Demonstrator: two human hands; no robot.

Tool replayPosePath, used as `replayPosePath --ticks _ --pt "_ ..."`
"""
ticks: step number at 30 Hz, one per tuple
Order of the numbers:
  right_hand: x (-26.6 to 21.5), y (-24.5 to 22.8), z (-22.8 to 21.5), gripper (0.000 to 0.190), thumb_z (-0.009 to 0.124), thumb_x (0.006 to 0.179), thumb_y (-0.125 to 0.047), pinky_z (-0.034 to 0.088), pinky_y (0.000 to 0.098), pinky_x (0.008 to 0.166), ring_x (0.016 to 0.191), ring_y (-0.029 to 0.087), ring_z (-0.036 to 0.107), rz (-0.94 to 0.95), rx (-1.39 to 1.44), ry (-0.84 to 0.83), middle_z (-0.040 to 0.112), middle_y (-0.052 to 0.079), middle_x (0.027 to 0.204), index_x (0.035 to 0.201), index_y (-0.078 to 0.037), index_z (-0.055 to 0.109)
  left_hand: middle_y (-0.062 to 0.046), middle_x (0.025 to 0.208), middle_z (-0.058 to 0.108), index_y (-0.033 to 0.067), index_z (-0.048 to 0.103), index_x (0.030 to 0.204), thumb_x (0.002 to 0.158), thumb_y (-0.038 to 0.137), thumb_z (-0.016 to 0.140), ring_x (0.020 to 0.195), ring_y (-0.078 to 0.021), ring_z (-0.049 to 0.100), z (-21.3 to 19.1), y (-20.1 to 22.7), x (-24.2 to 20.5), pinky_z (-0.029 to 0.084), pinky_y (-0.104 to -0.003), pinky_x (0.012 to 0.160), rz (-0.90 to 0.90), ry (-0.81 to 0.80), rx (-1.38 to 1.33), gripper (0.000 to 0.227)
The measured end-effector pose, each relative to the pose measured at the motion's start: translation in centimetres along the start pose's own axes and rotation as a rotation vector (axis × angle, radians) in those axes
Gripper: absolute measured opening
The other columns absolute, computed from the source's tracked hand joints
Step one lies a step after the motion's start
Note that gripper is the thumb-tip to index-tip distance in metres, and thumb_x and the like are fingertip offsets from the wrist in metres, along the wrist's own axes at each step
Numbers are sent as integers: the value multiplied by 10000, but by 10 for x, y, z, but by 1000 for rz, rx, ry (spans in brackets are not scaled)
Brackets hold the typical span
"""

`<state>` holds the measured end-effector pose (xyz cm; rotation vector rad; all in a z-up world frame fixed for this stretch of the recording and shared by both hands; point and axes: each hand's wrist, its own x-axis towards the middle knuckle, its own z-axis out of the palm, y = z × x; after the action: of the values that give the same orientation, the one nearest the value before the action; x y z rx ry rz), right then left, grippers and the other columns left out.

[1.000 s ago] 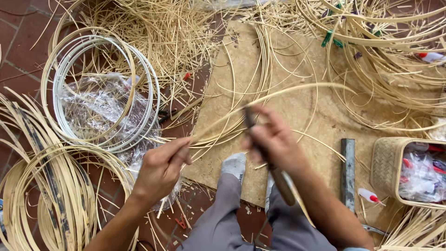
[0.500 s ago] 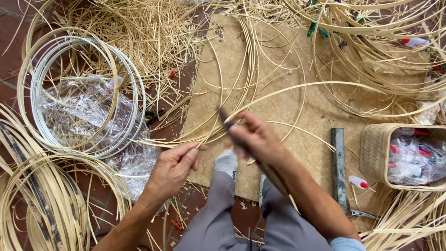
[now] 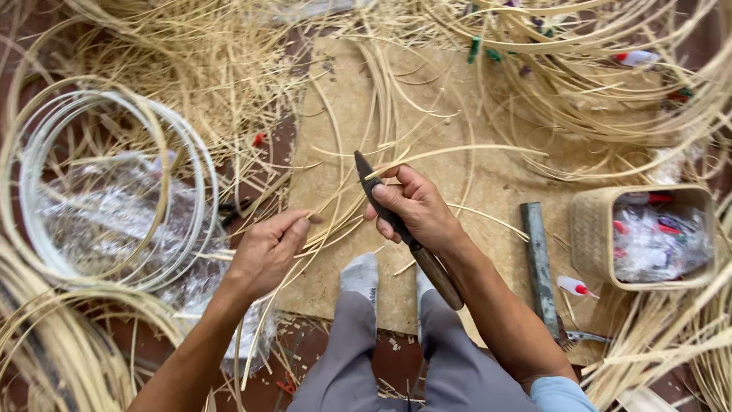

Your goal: The person trims and scrapes long bamboo strips using a knife.

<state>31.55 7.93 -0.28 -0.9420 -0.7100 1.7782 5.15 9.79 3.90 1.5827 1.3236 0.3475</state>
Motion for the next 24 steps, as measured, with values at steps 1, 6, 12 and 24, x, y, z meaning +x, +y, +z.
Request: replayPosePath --ticks 1,6,12,24 --pt "0 -5 -7 208 569 1045 -133 452 244 425 525 123 607 3 13 5 711 131 830 1210 -11 537 5 729 572 56 760 1199 1044 223 555 612 -65 492 3 0 4 434 -223 516 -30 3 -28 306" --pt "-3 -14 -68 218 597 1040 -139 462 256 454 539 110 583 -90 7 225 717 123 841 1200 -7 527 -42 662 578 151 782 1144 1033 252 501 521 -137 462 -6 -12 -3 385 -290 434 -307 -11 136 319" --pt "-24 -31 -145 243 576 1134 -263 407 240 462 527 80 492 -257 -40 461 599 27 763 1099 -23 590 7 763 664 163 740 1201 1060 323 518 490 -122 441 -89 -12 -33 427 -288 384 -441 226 238 308" --pt "-39 2 22 390 550 1018 -171 505 268 457 483 128 598 93 -171 -230 707 139 781 1381 -31 581 -108 923 700 38 681 1166 1060 217 630 781 -215 679 -103 21 -24 590 -348 635 289 734 -1058 214"
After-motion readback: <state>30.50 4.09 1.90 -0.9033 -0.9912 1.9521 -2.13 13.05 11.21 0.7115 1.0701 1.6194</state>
